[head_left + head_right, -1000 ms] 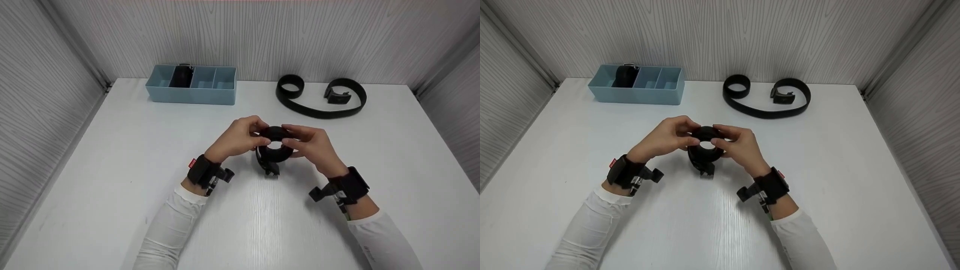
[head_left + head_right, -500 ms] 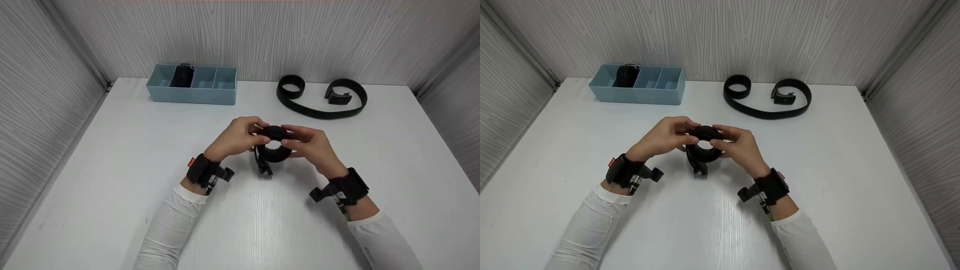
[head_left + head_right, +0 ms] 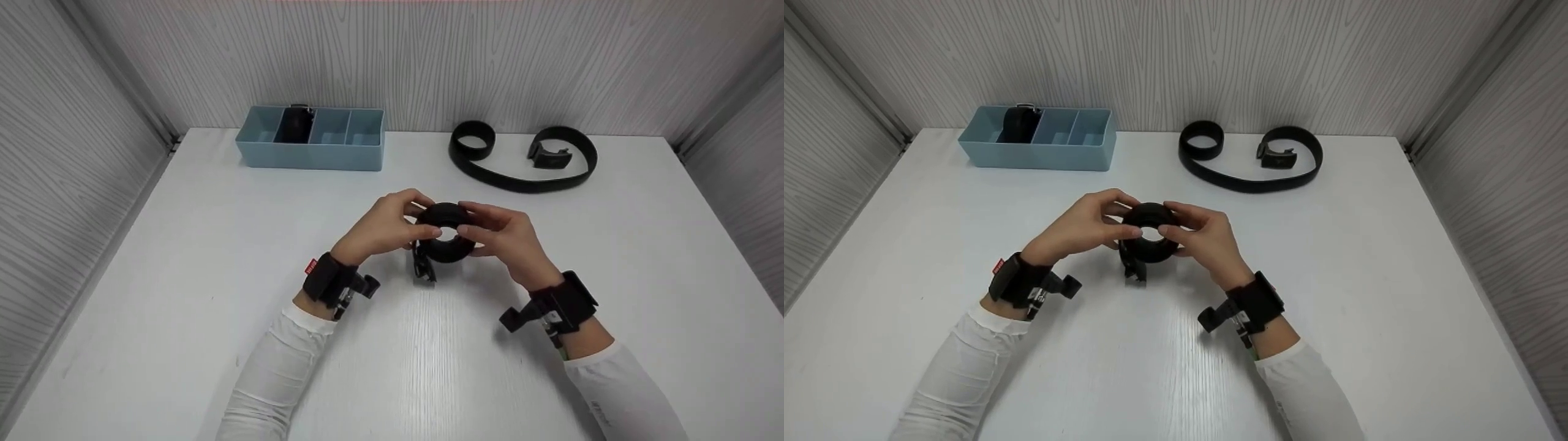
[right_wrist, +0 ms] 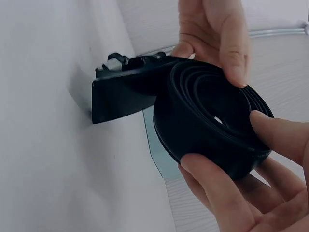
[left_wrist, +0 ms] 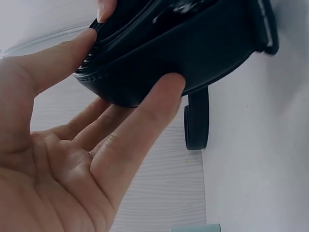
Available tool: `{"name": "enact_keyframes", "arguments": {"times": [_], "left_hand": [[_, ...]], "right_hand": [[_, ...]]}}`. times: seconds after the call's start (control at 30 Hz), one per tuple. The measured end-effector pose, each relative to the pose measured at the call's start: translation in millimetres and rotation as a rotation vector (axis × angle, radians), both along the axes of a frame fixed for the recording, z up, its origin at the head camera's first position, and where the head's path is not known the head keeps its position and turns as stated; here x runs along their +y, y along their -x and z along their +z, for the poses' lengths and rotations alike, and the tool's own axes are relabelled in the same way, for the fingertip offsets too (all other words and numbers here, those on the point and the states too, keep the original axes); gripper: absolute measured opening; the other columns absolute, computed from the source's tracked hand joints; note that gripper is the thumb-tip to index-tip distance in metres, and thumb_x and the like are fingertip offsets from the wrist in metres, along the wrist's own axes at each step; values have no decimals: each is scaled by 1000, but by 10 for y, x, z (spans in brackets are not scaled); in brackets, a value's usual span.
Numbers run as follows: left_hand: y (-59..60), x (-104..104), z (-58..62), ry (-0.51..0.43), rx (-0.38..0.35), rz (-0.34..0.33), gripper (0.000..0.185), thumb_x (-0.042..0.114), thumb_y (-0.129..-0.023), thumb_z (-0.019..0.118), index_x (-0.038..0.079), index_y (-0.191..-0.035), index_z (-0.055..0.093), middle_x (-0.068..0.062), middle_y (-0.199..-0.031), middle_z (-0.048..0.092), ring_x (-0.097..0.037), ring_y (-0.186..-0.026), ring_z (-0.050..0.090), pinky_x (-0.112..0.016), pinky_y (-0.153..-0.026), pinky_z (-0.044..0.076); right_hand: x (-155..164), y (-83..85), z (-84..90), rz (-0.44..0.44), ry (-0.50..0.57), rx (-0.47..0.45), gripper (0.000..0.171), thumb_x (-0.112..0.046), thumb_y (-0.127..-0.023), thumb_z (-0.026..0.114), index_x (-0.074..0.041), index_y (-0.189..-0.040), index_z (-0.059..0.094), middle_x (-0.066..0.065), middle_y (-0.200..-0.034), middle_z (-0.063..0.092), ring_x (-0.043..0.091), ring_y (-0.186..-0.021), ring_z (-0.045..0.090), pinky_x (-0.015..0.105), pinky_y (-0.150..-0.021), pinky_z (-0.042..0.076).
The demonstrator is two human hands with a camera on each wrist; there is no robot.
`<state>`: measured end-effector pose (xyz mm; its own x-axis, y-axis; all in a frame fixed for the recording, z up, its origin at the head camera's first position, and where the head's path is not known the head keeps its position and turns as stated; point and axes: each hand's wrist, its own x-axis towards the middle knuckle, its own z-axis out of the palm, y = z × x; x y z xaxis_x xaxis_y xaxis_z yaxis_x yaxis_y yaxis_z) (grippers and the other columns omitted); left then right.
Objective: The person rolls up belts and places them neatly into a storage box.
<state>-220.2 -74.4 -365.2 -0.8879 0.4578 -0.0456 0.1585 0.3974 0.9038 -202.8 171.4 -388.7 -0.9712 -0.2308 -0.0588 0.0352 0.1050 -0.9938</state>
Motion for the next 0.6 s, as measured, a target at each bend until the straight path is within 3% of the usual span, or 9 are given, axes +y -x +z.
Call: {"name": "enact_keyframes", "arguments": {"times": [0.17, 0.33, 0.47, 0.6], "left_hand": [[3, 2, 9, -51, 3, 34, 45, 20, -93, 80, 9, -134, 62, -10, -122, 73, -19, -97, 74, -36, -73, 60], [-6, 1, 32, -152, 36, 93, 43, 17, -94, 80, 8, -132, 63, -9, -118, 75, -19, -91, 75, -35, -71, 60], [-19, 17, 44, -252, 49, 104, 43, 16, -94, 79, 6, -132, 63, -9, -117, 76, -21, -92, 76, -35, -70, 61], [-21, 42, 47, -330, 58, 111, 44, 14, -94, 79, 3, -133, 62, -11, -117, 76, -24, -95, 76, -34, -68, 62]], "right_hand": [[-3, 13, 0, -27, 56, 10, 58, -14, -92, 82, -8, -146, 60, 17, -135, 67, 21, -109, 72, 36, -82, 61], [7, 35, -43, 20, 131, 10, 79, -10, -90, 83, -13, -158, 43, 18, -141, 63, 24, -114, 71, 38, -89, 60], [-35, 23, -110, 123, 2, 17, 84, -12, -85, 88, -10, -156, 43, 12, -136, 66, 25, -117, 69, 35, -92, 58], [-100, 5, -147, 169, -67, 41, 77, -13, -82, 90, -5, -149, 53, 12, -129, 70, 28, -116, 69, 37, -91, 58]]}}
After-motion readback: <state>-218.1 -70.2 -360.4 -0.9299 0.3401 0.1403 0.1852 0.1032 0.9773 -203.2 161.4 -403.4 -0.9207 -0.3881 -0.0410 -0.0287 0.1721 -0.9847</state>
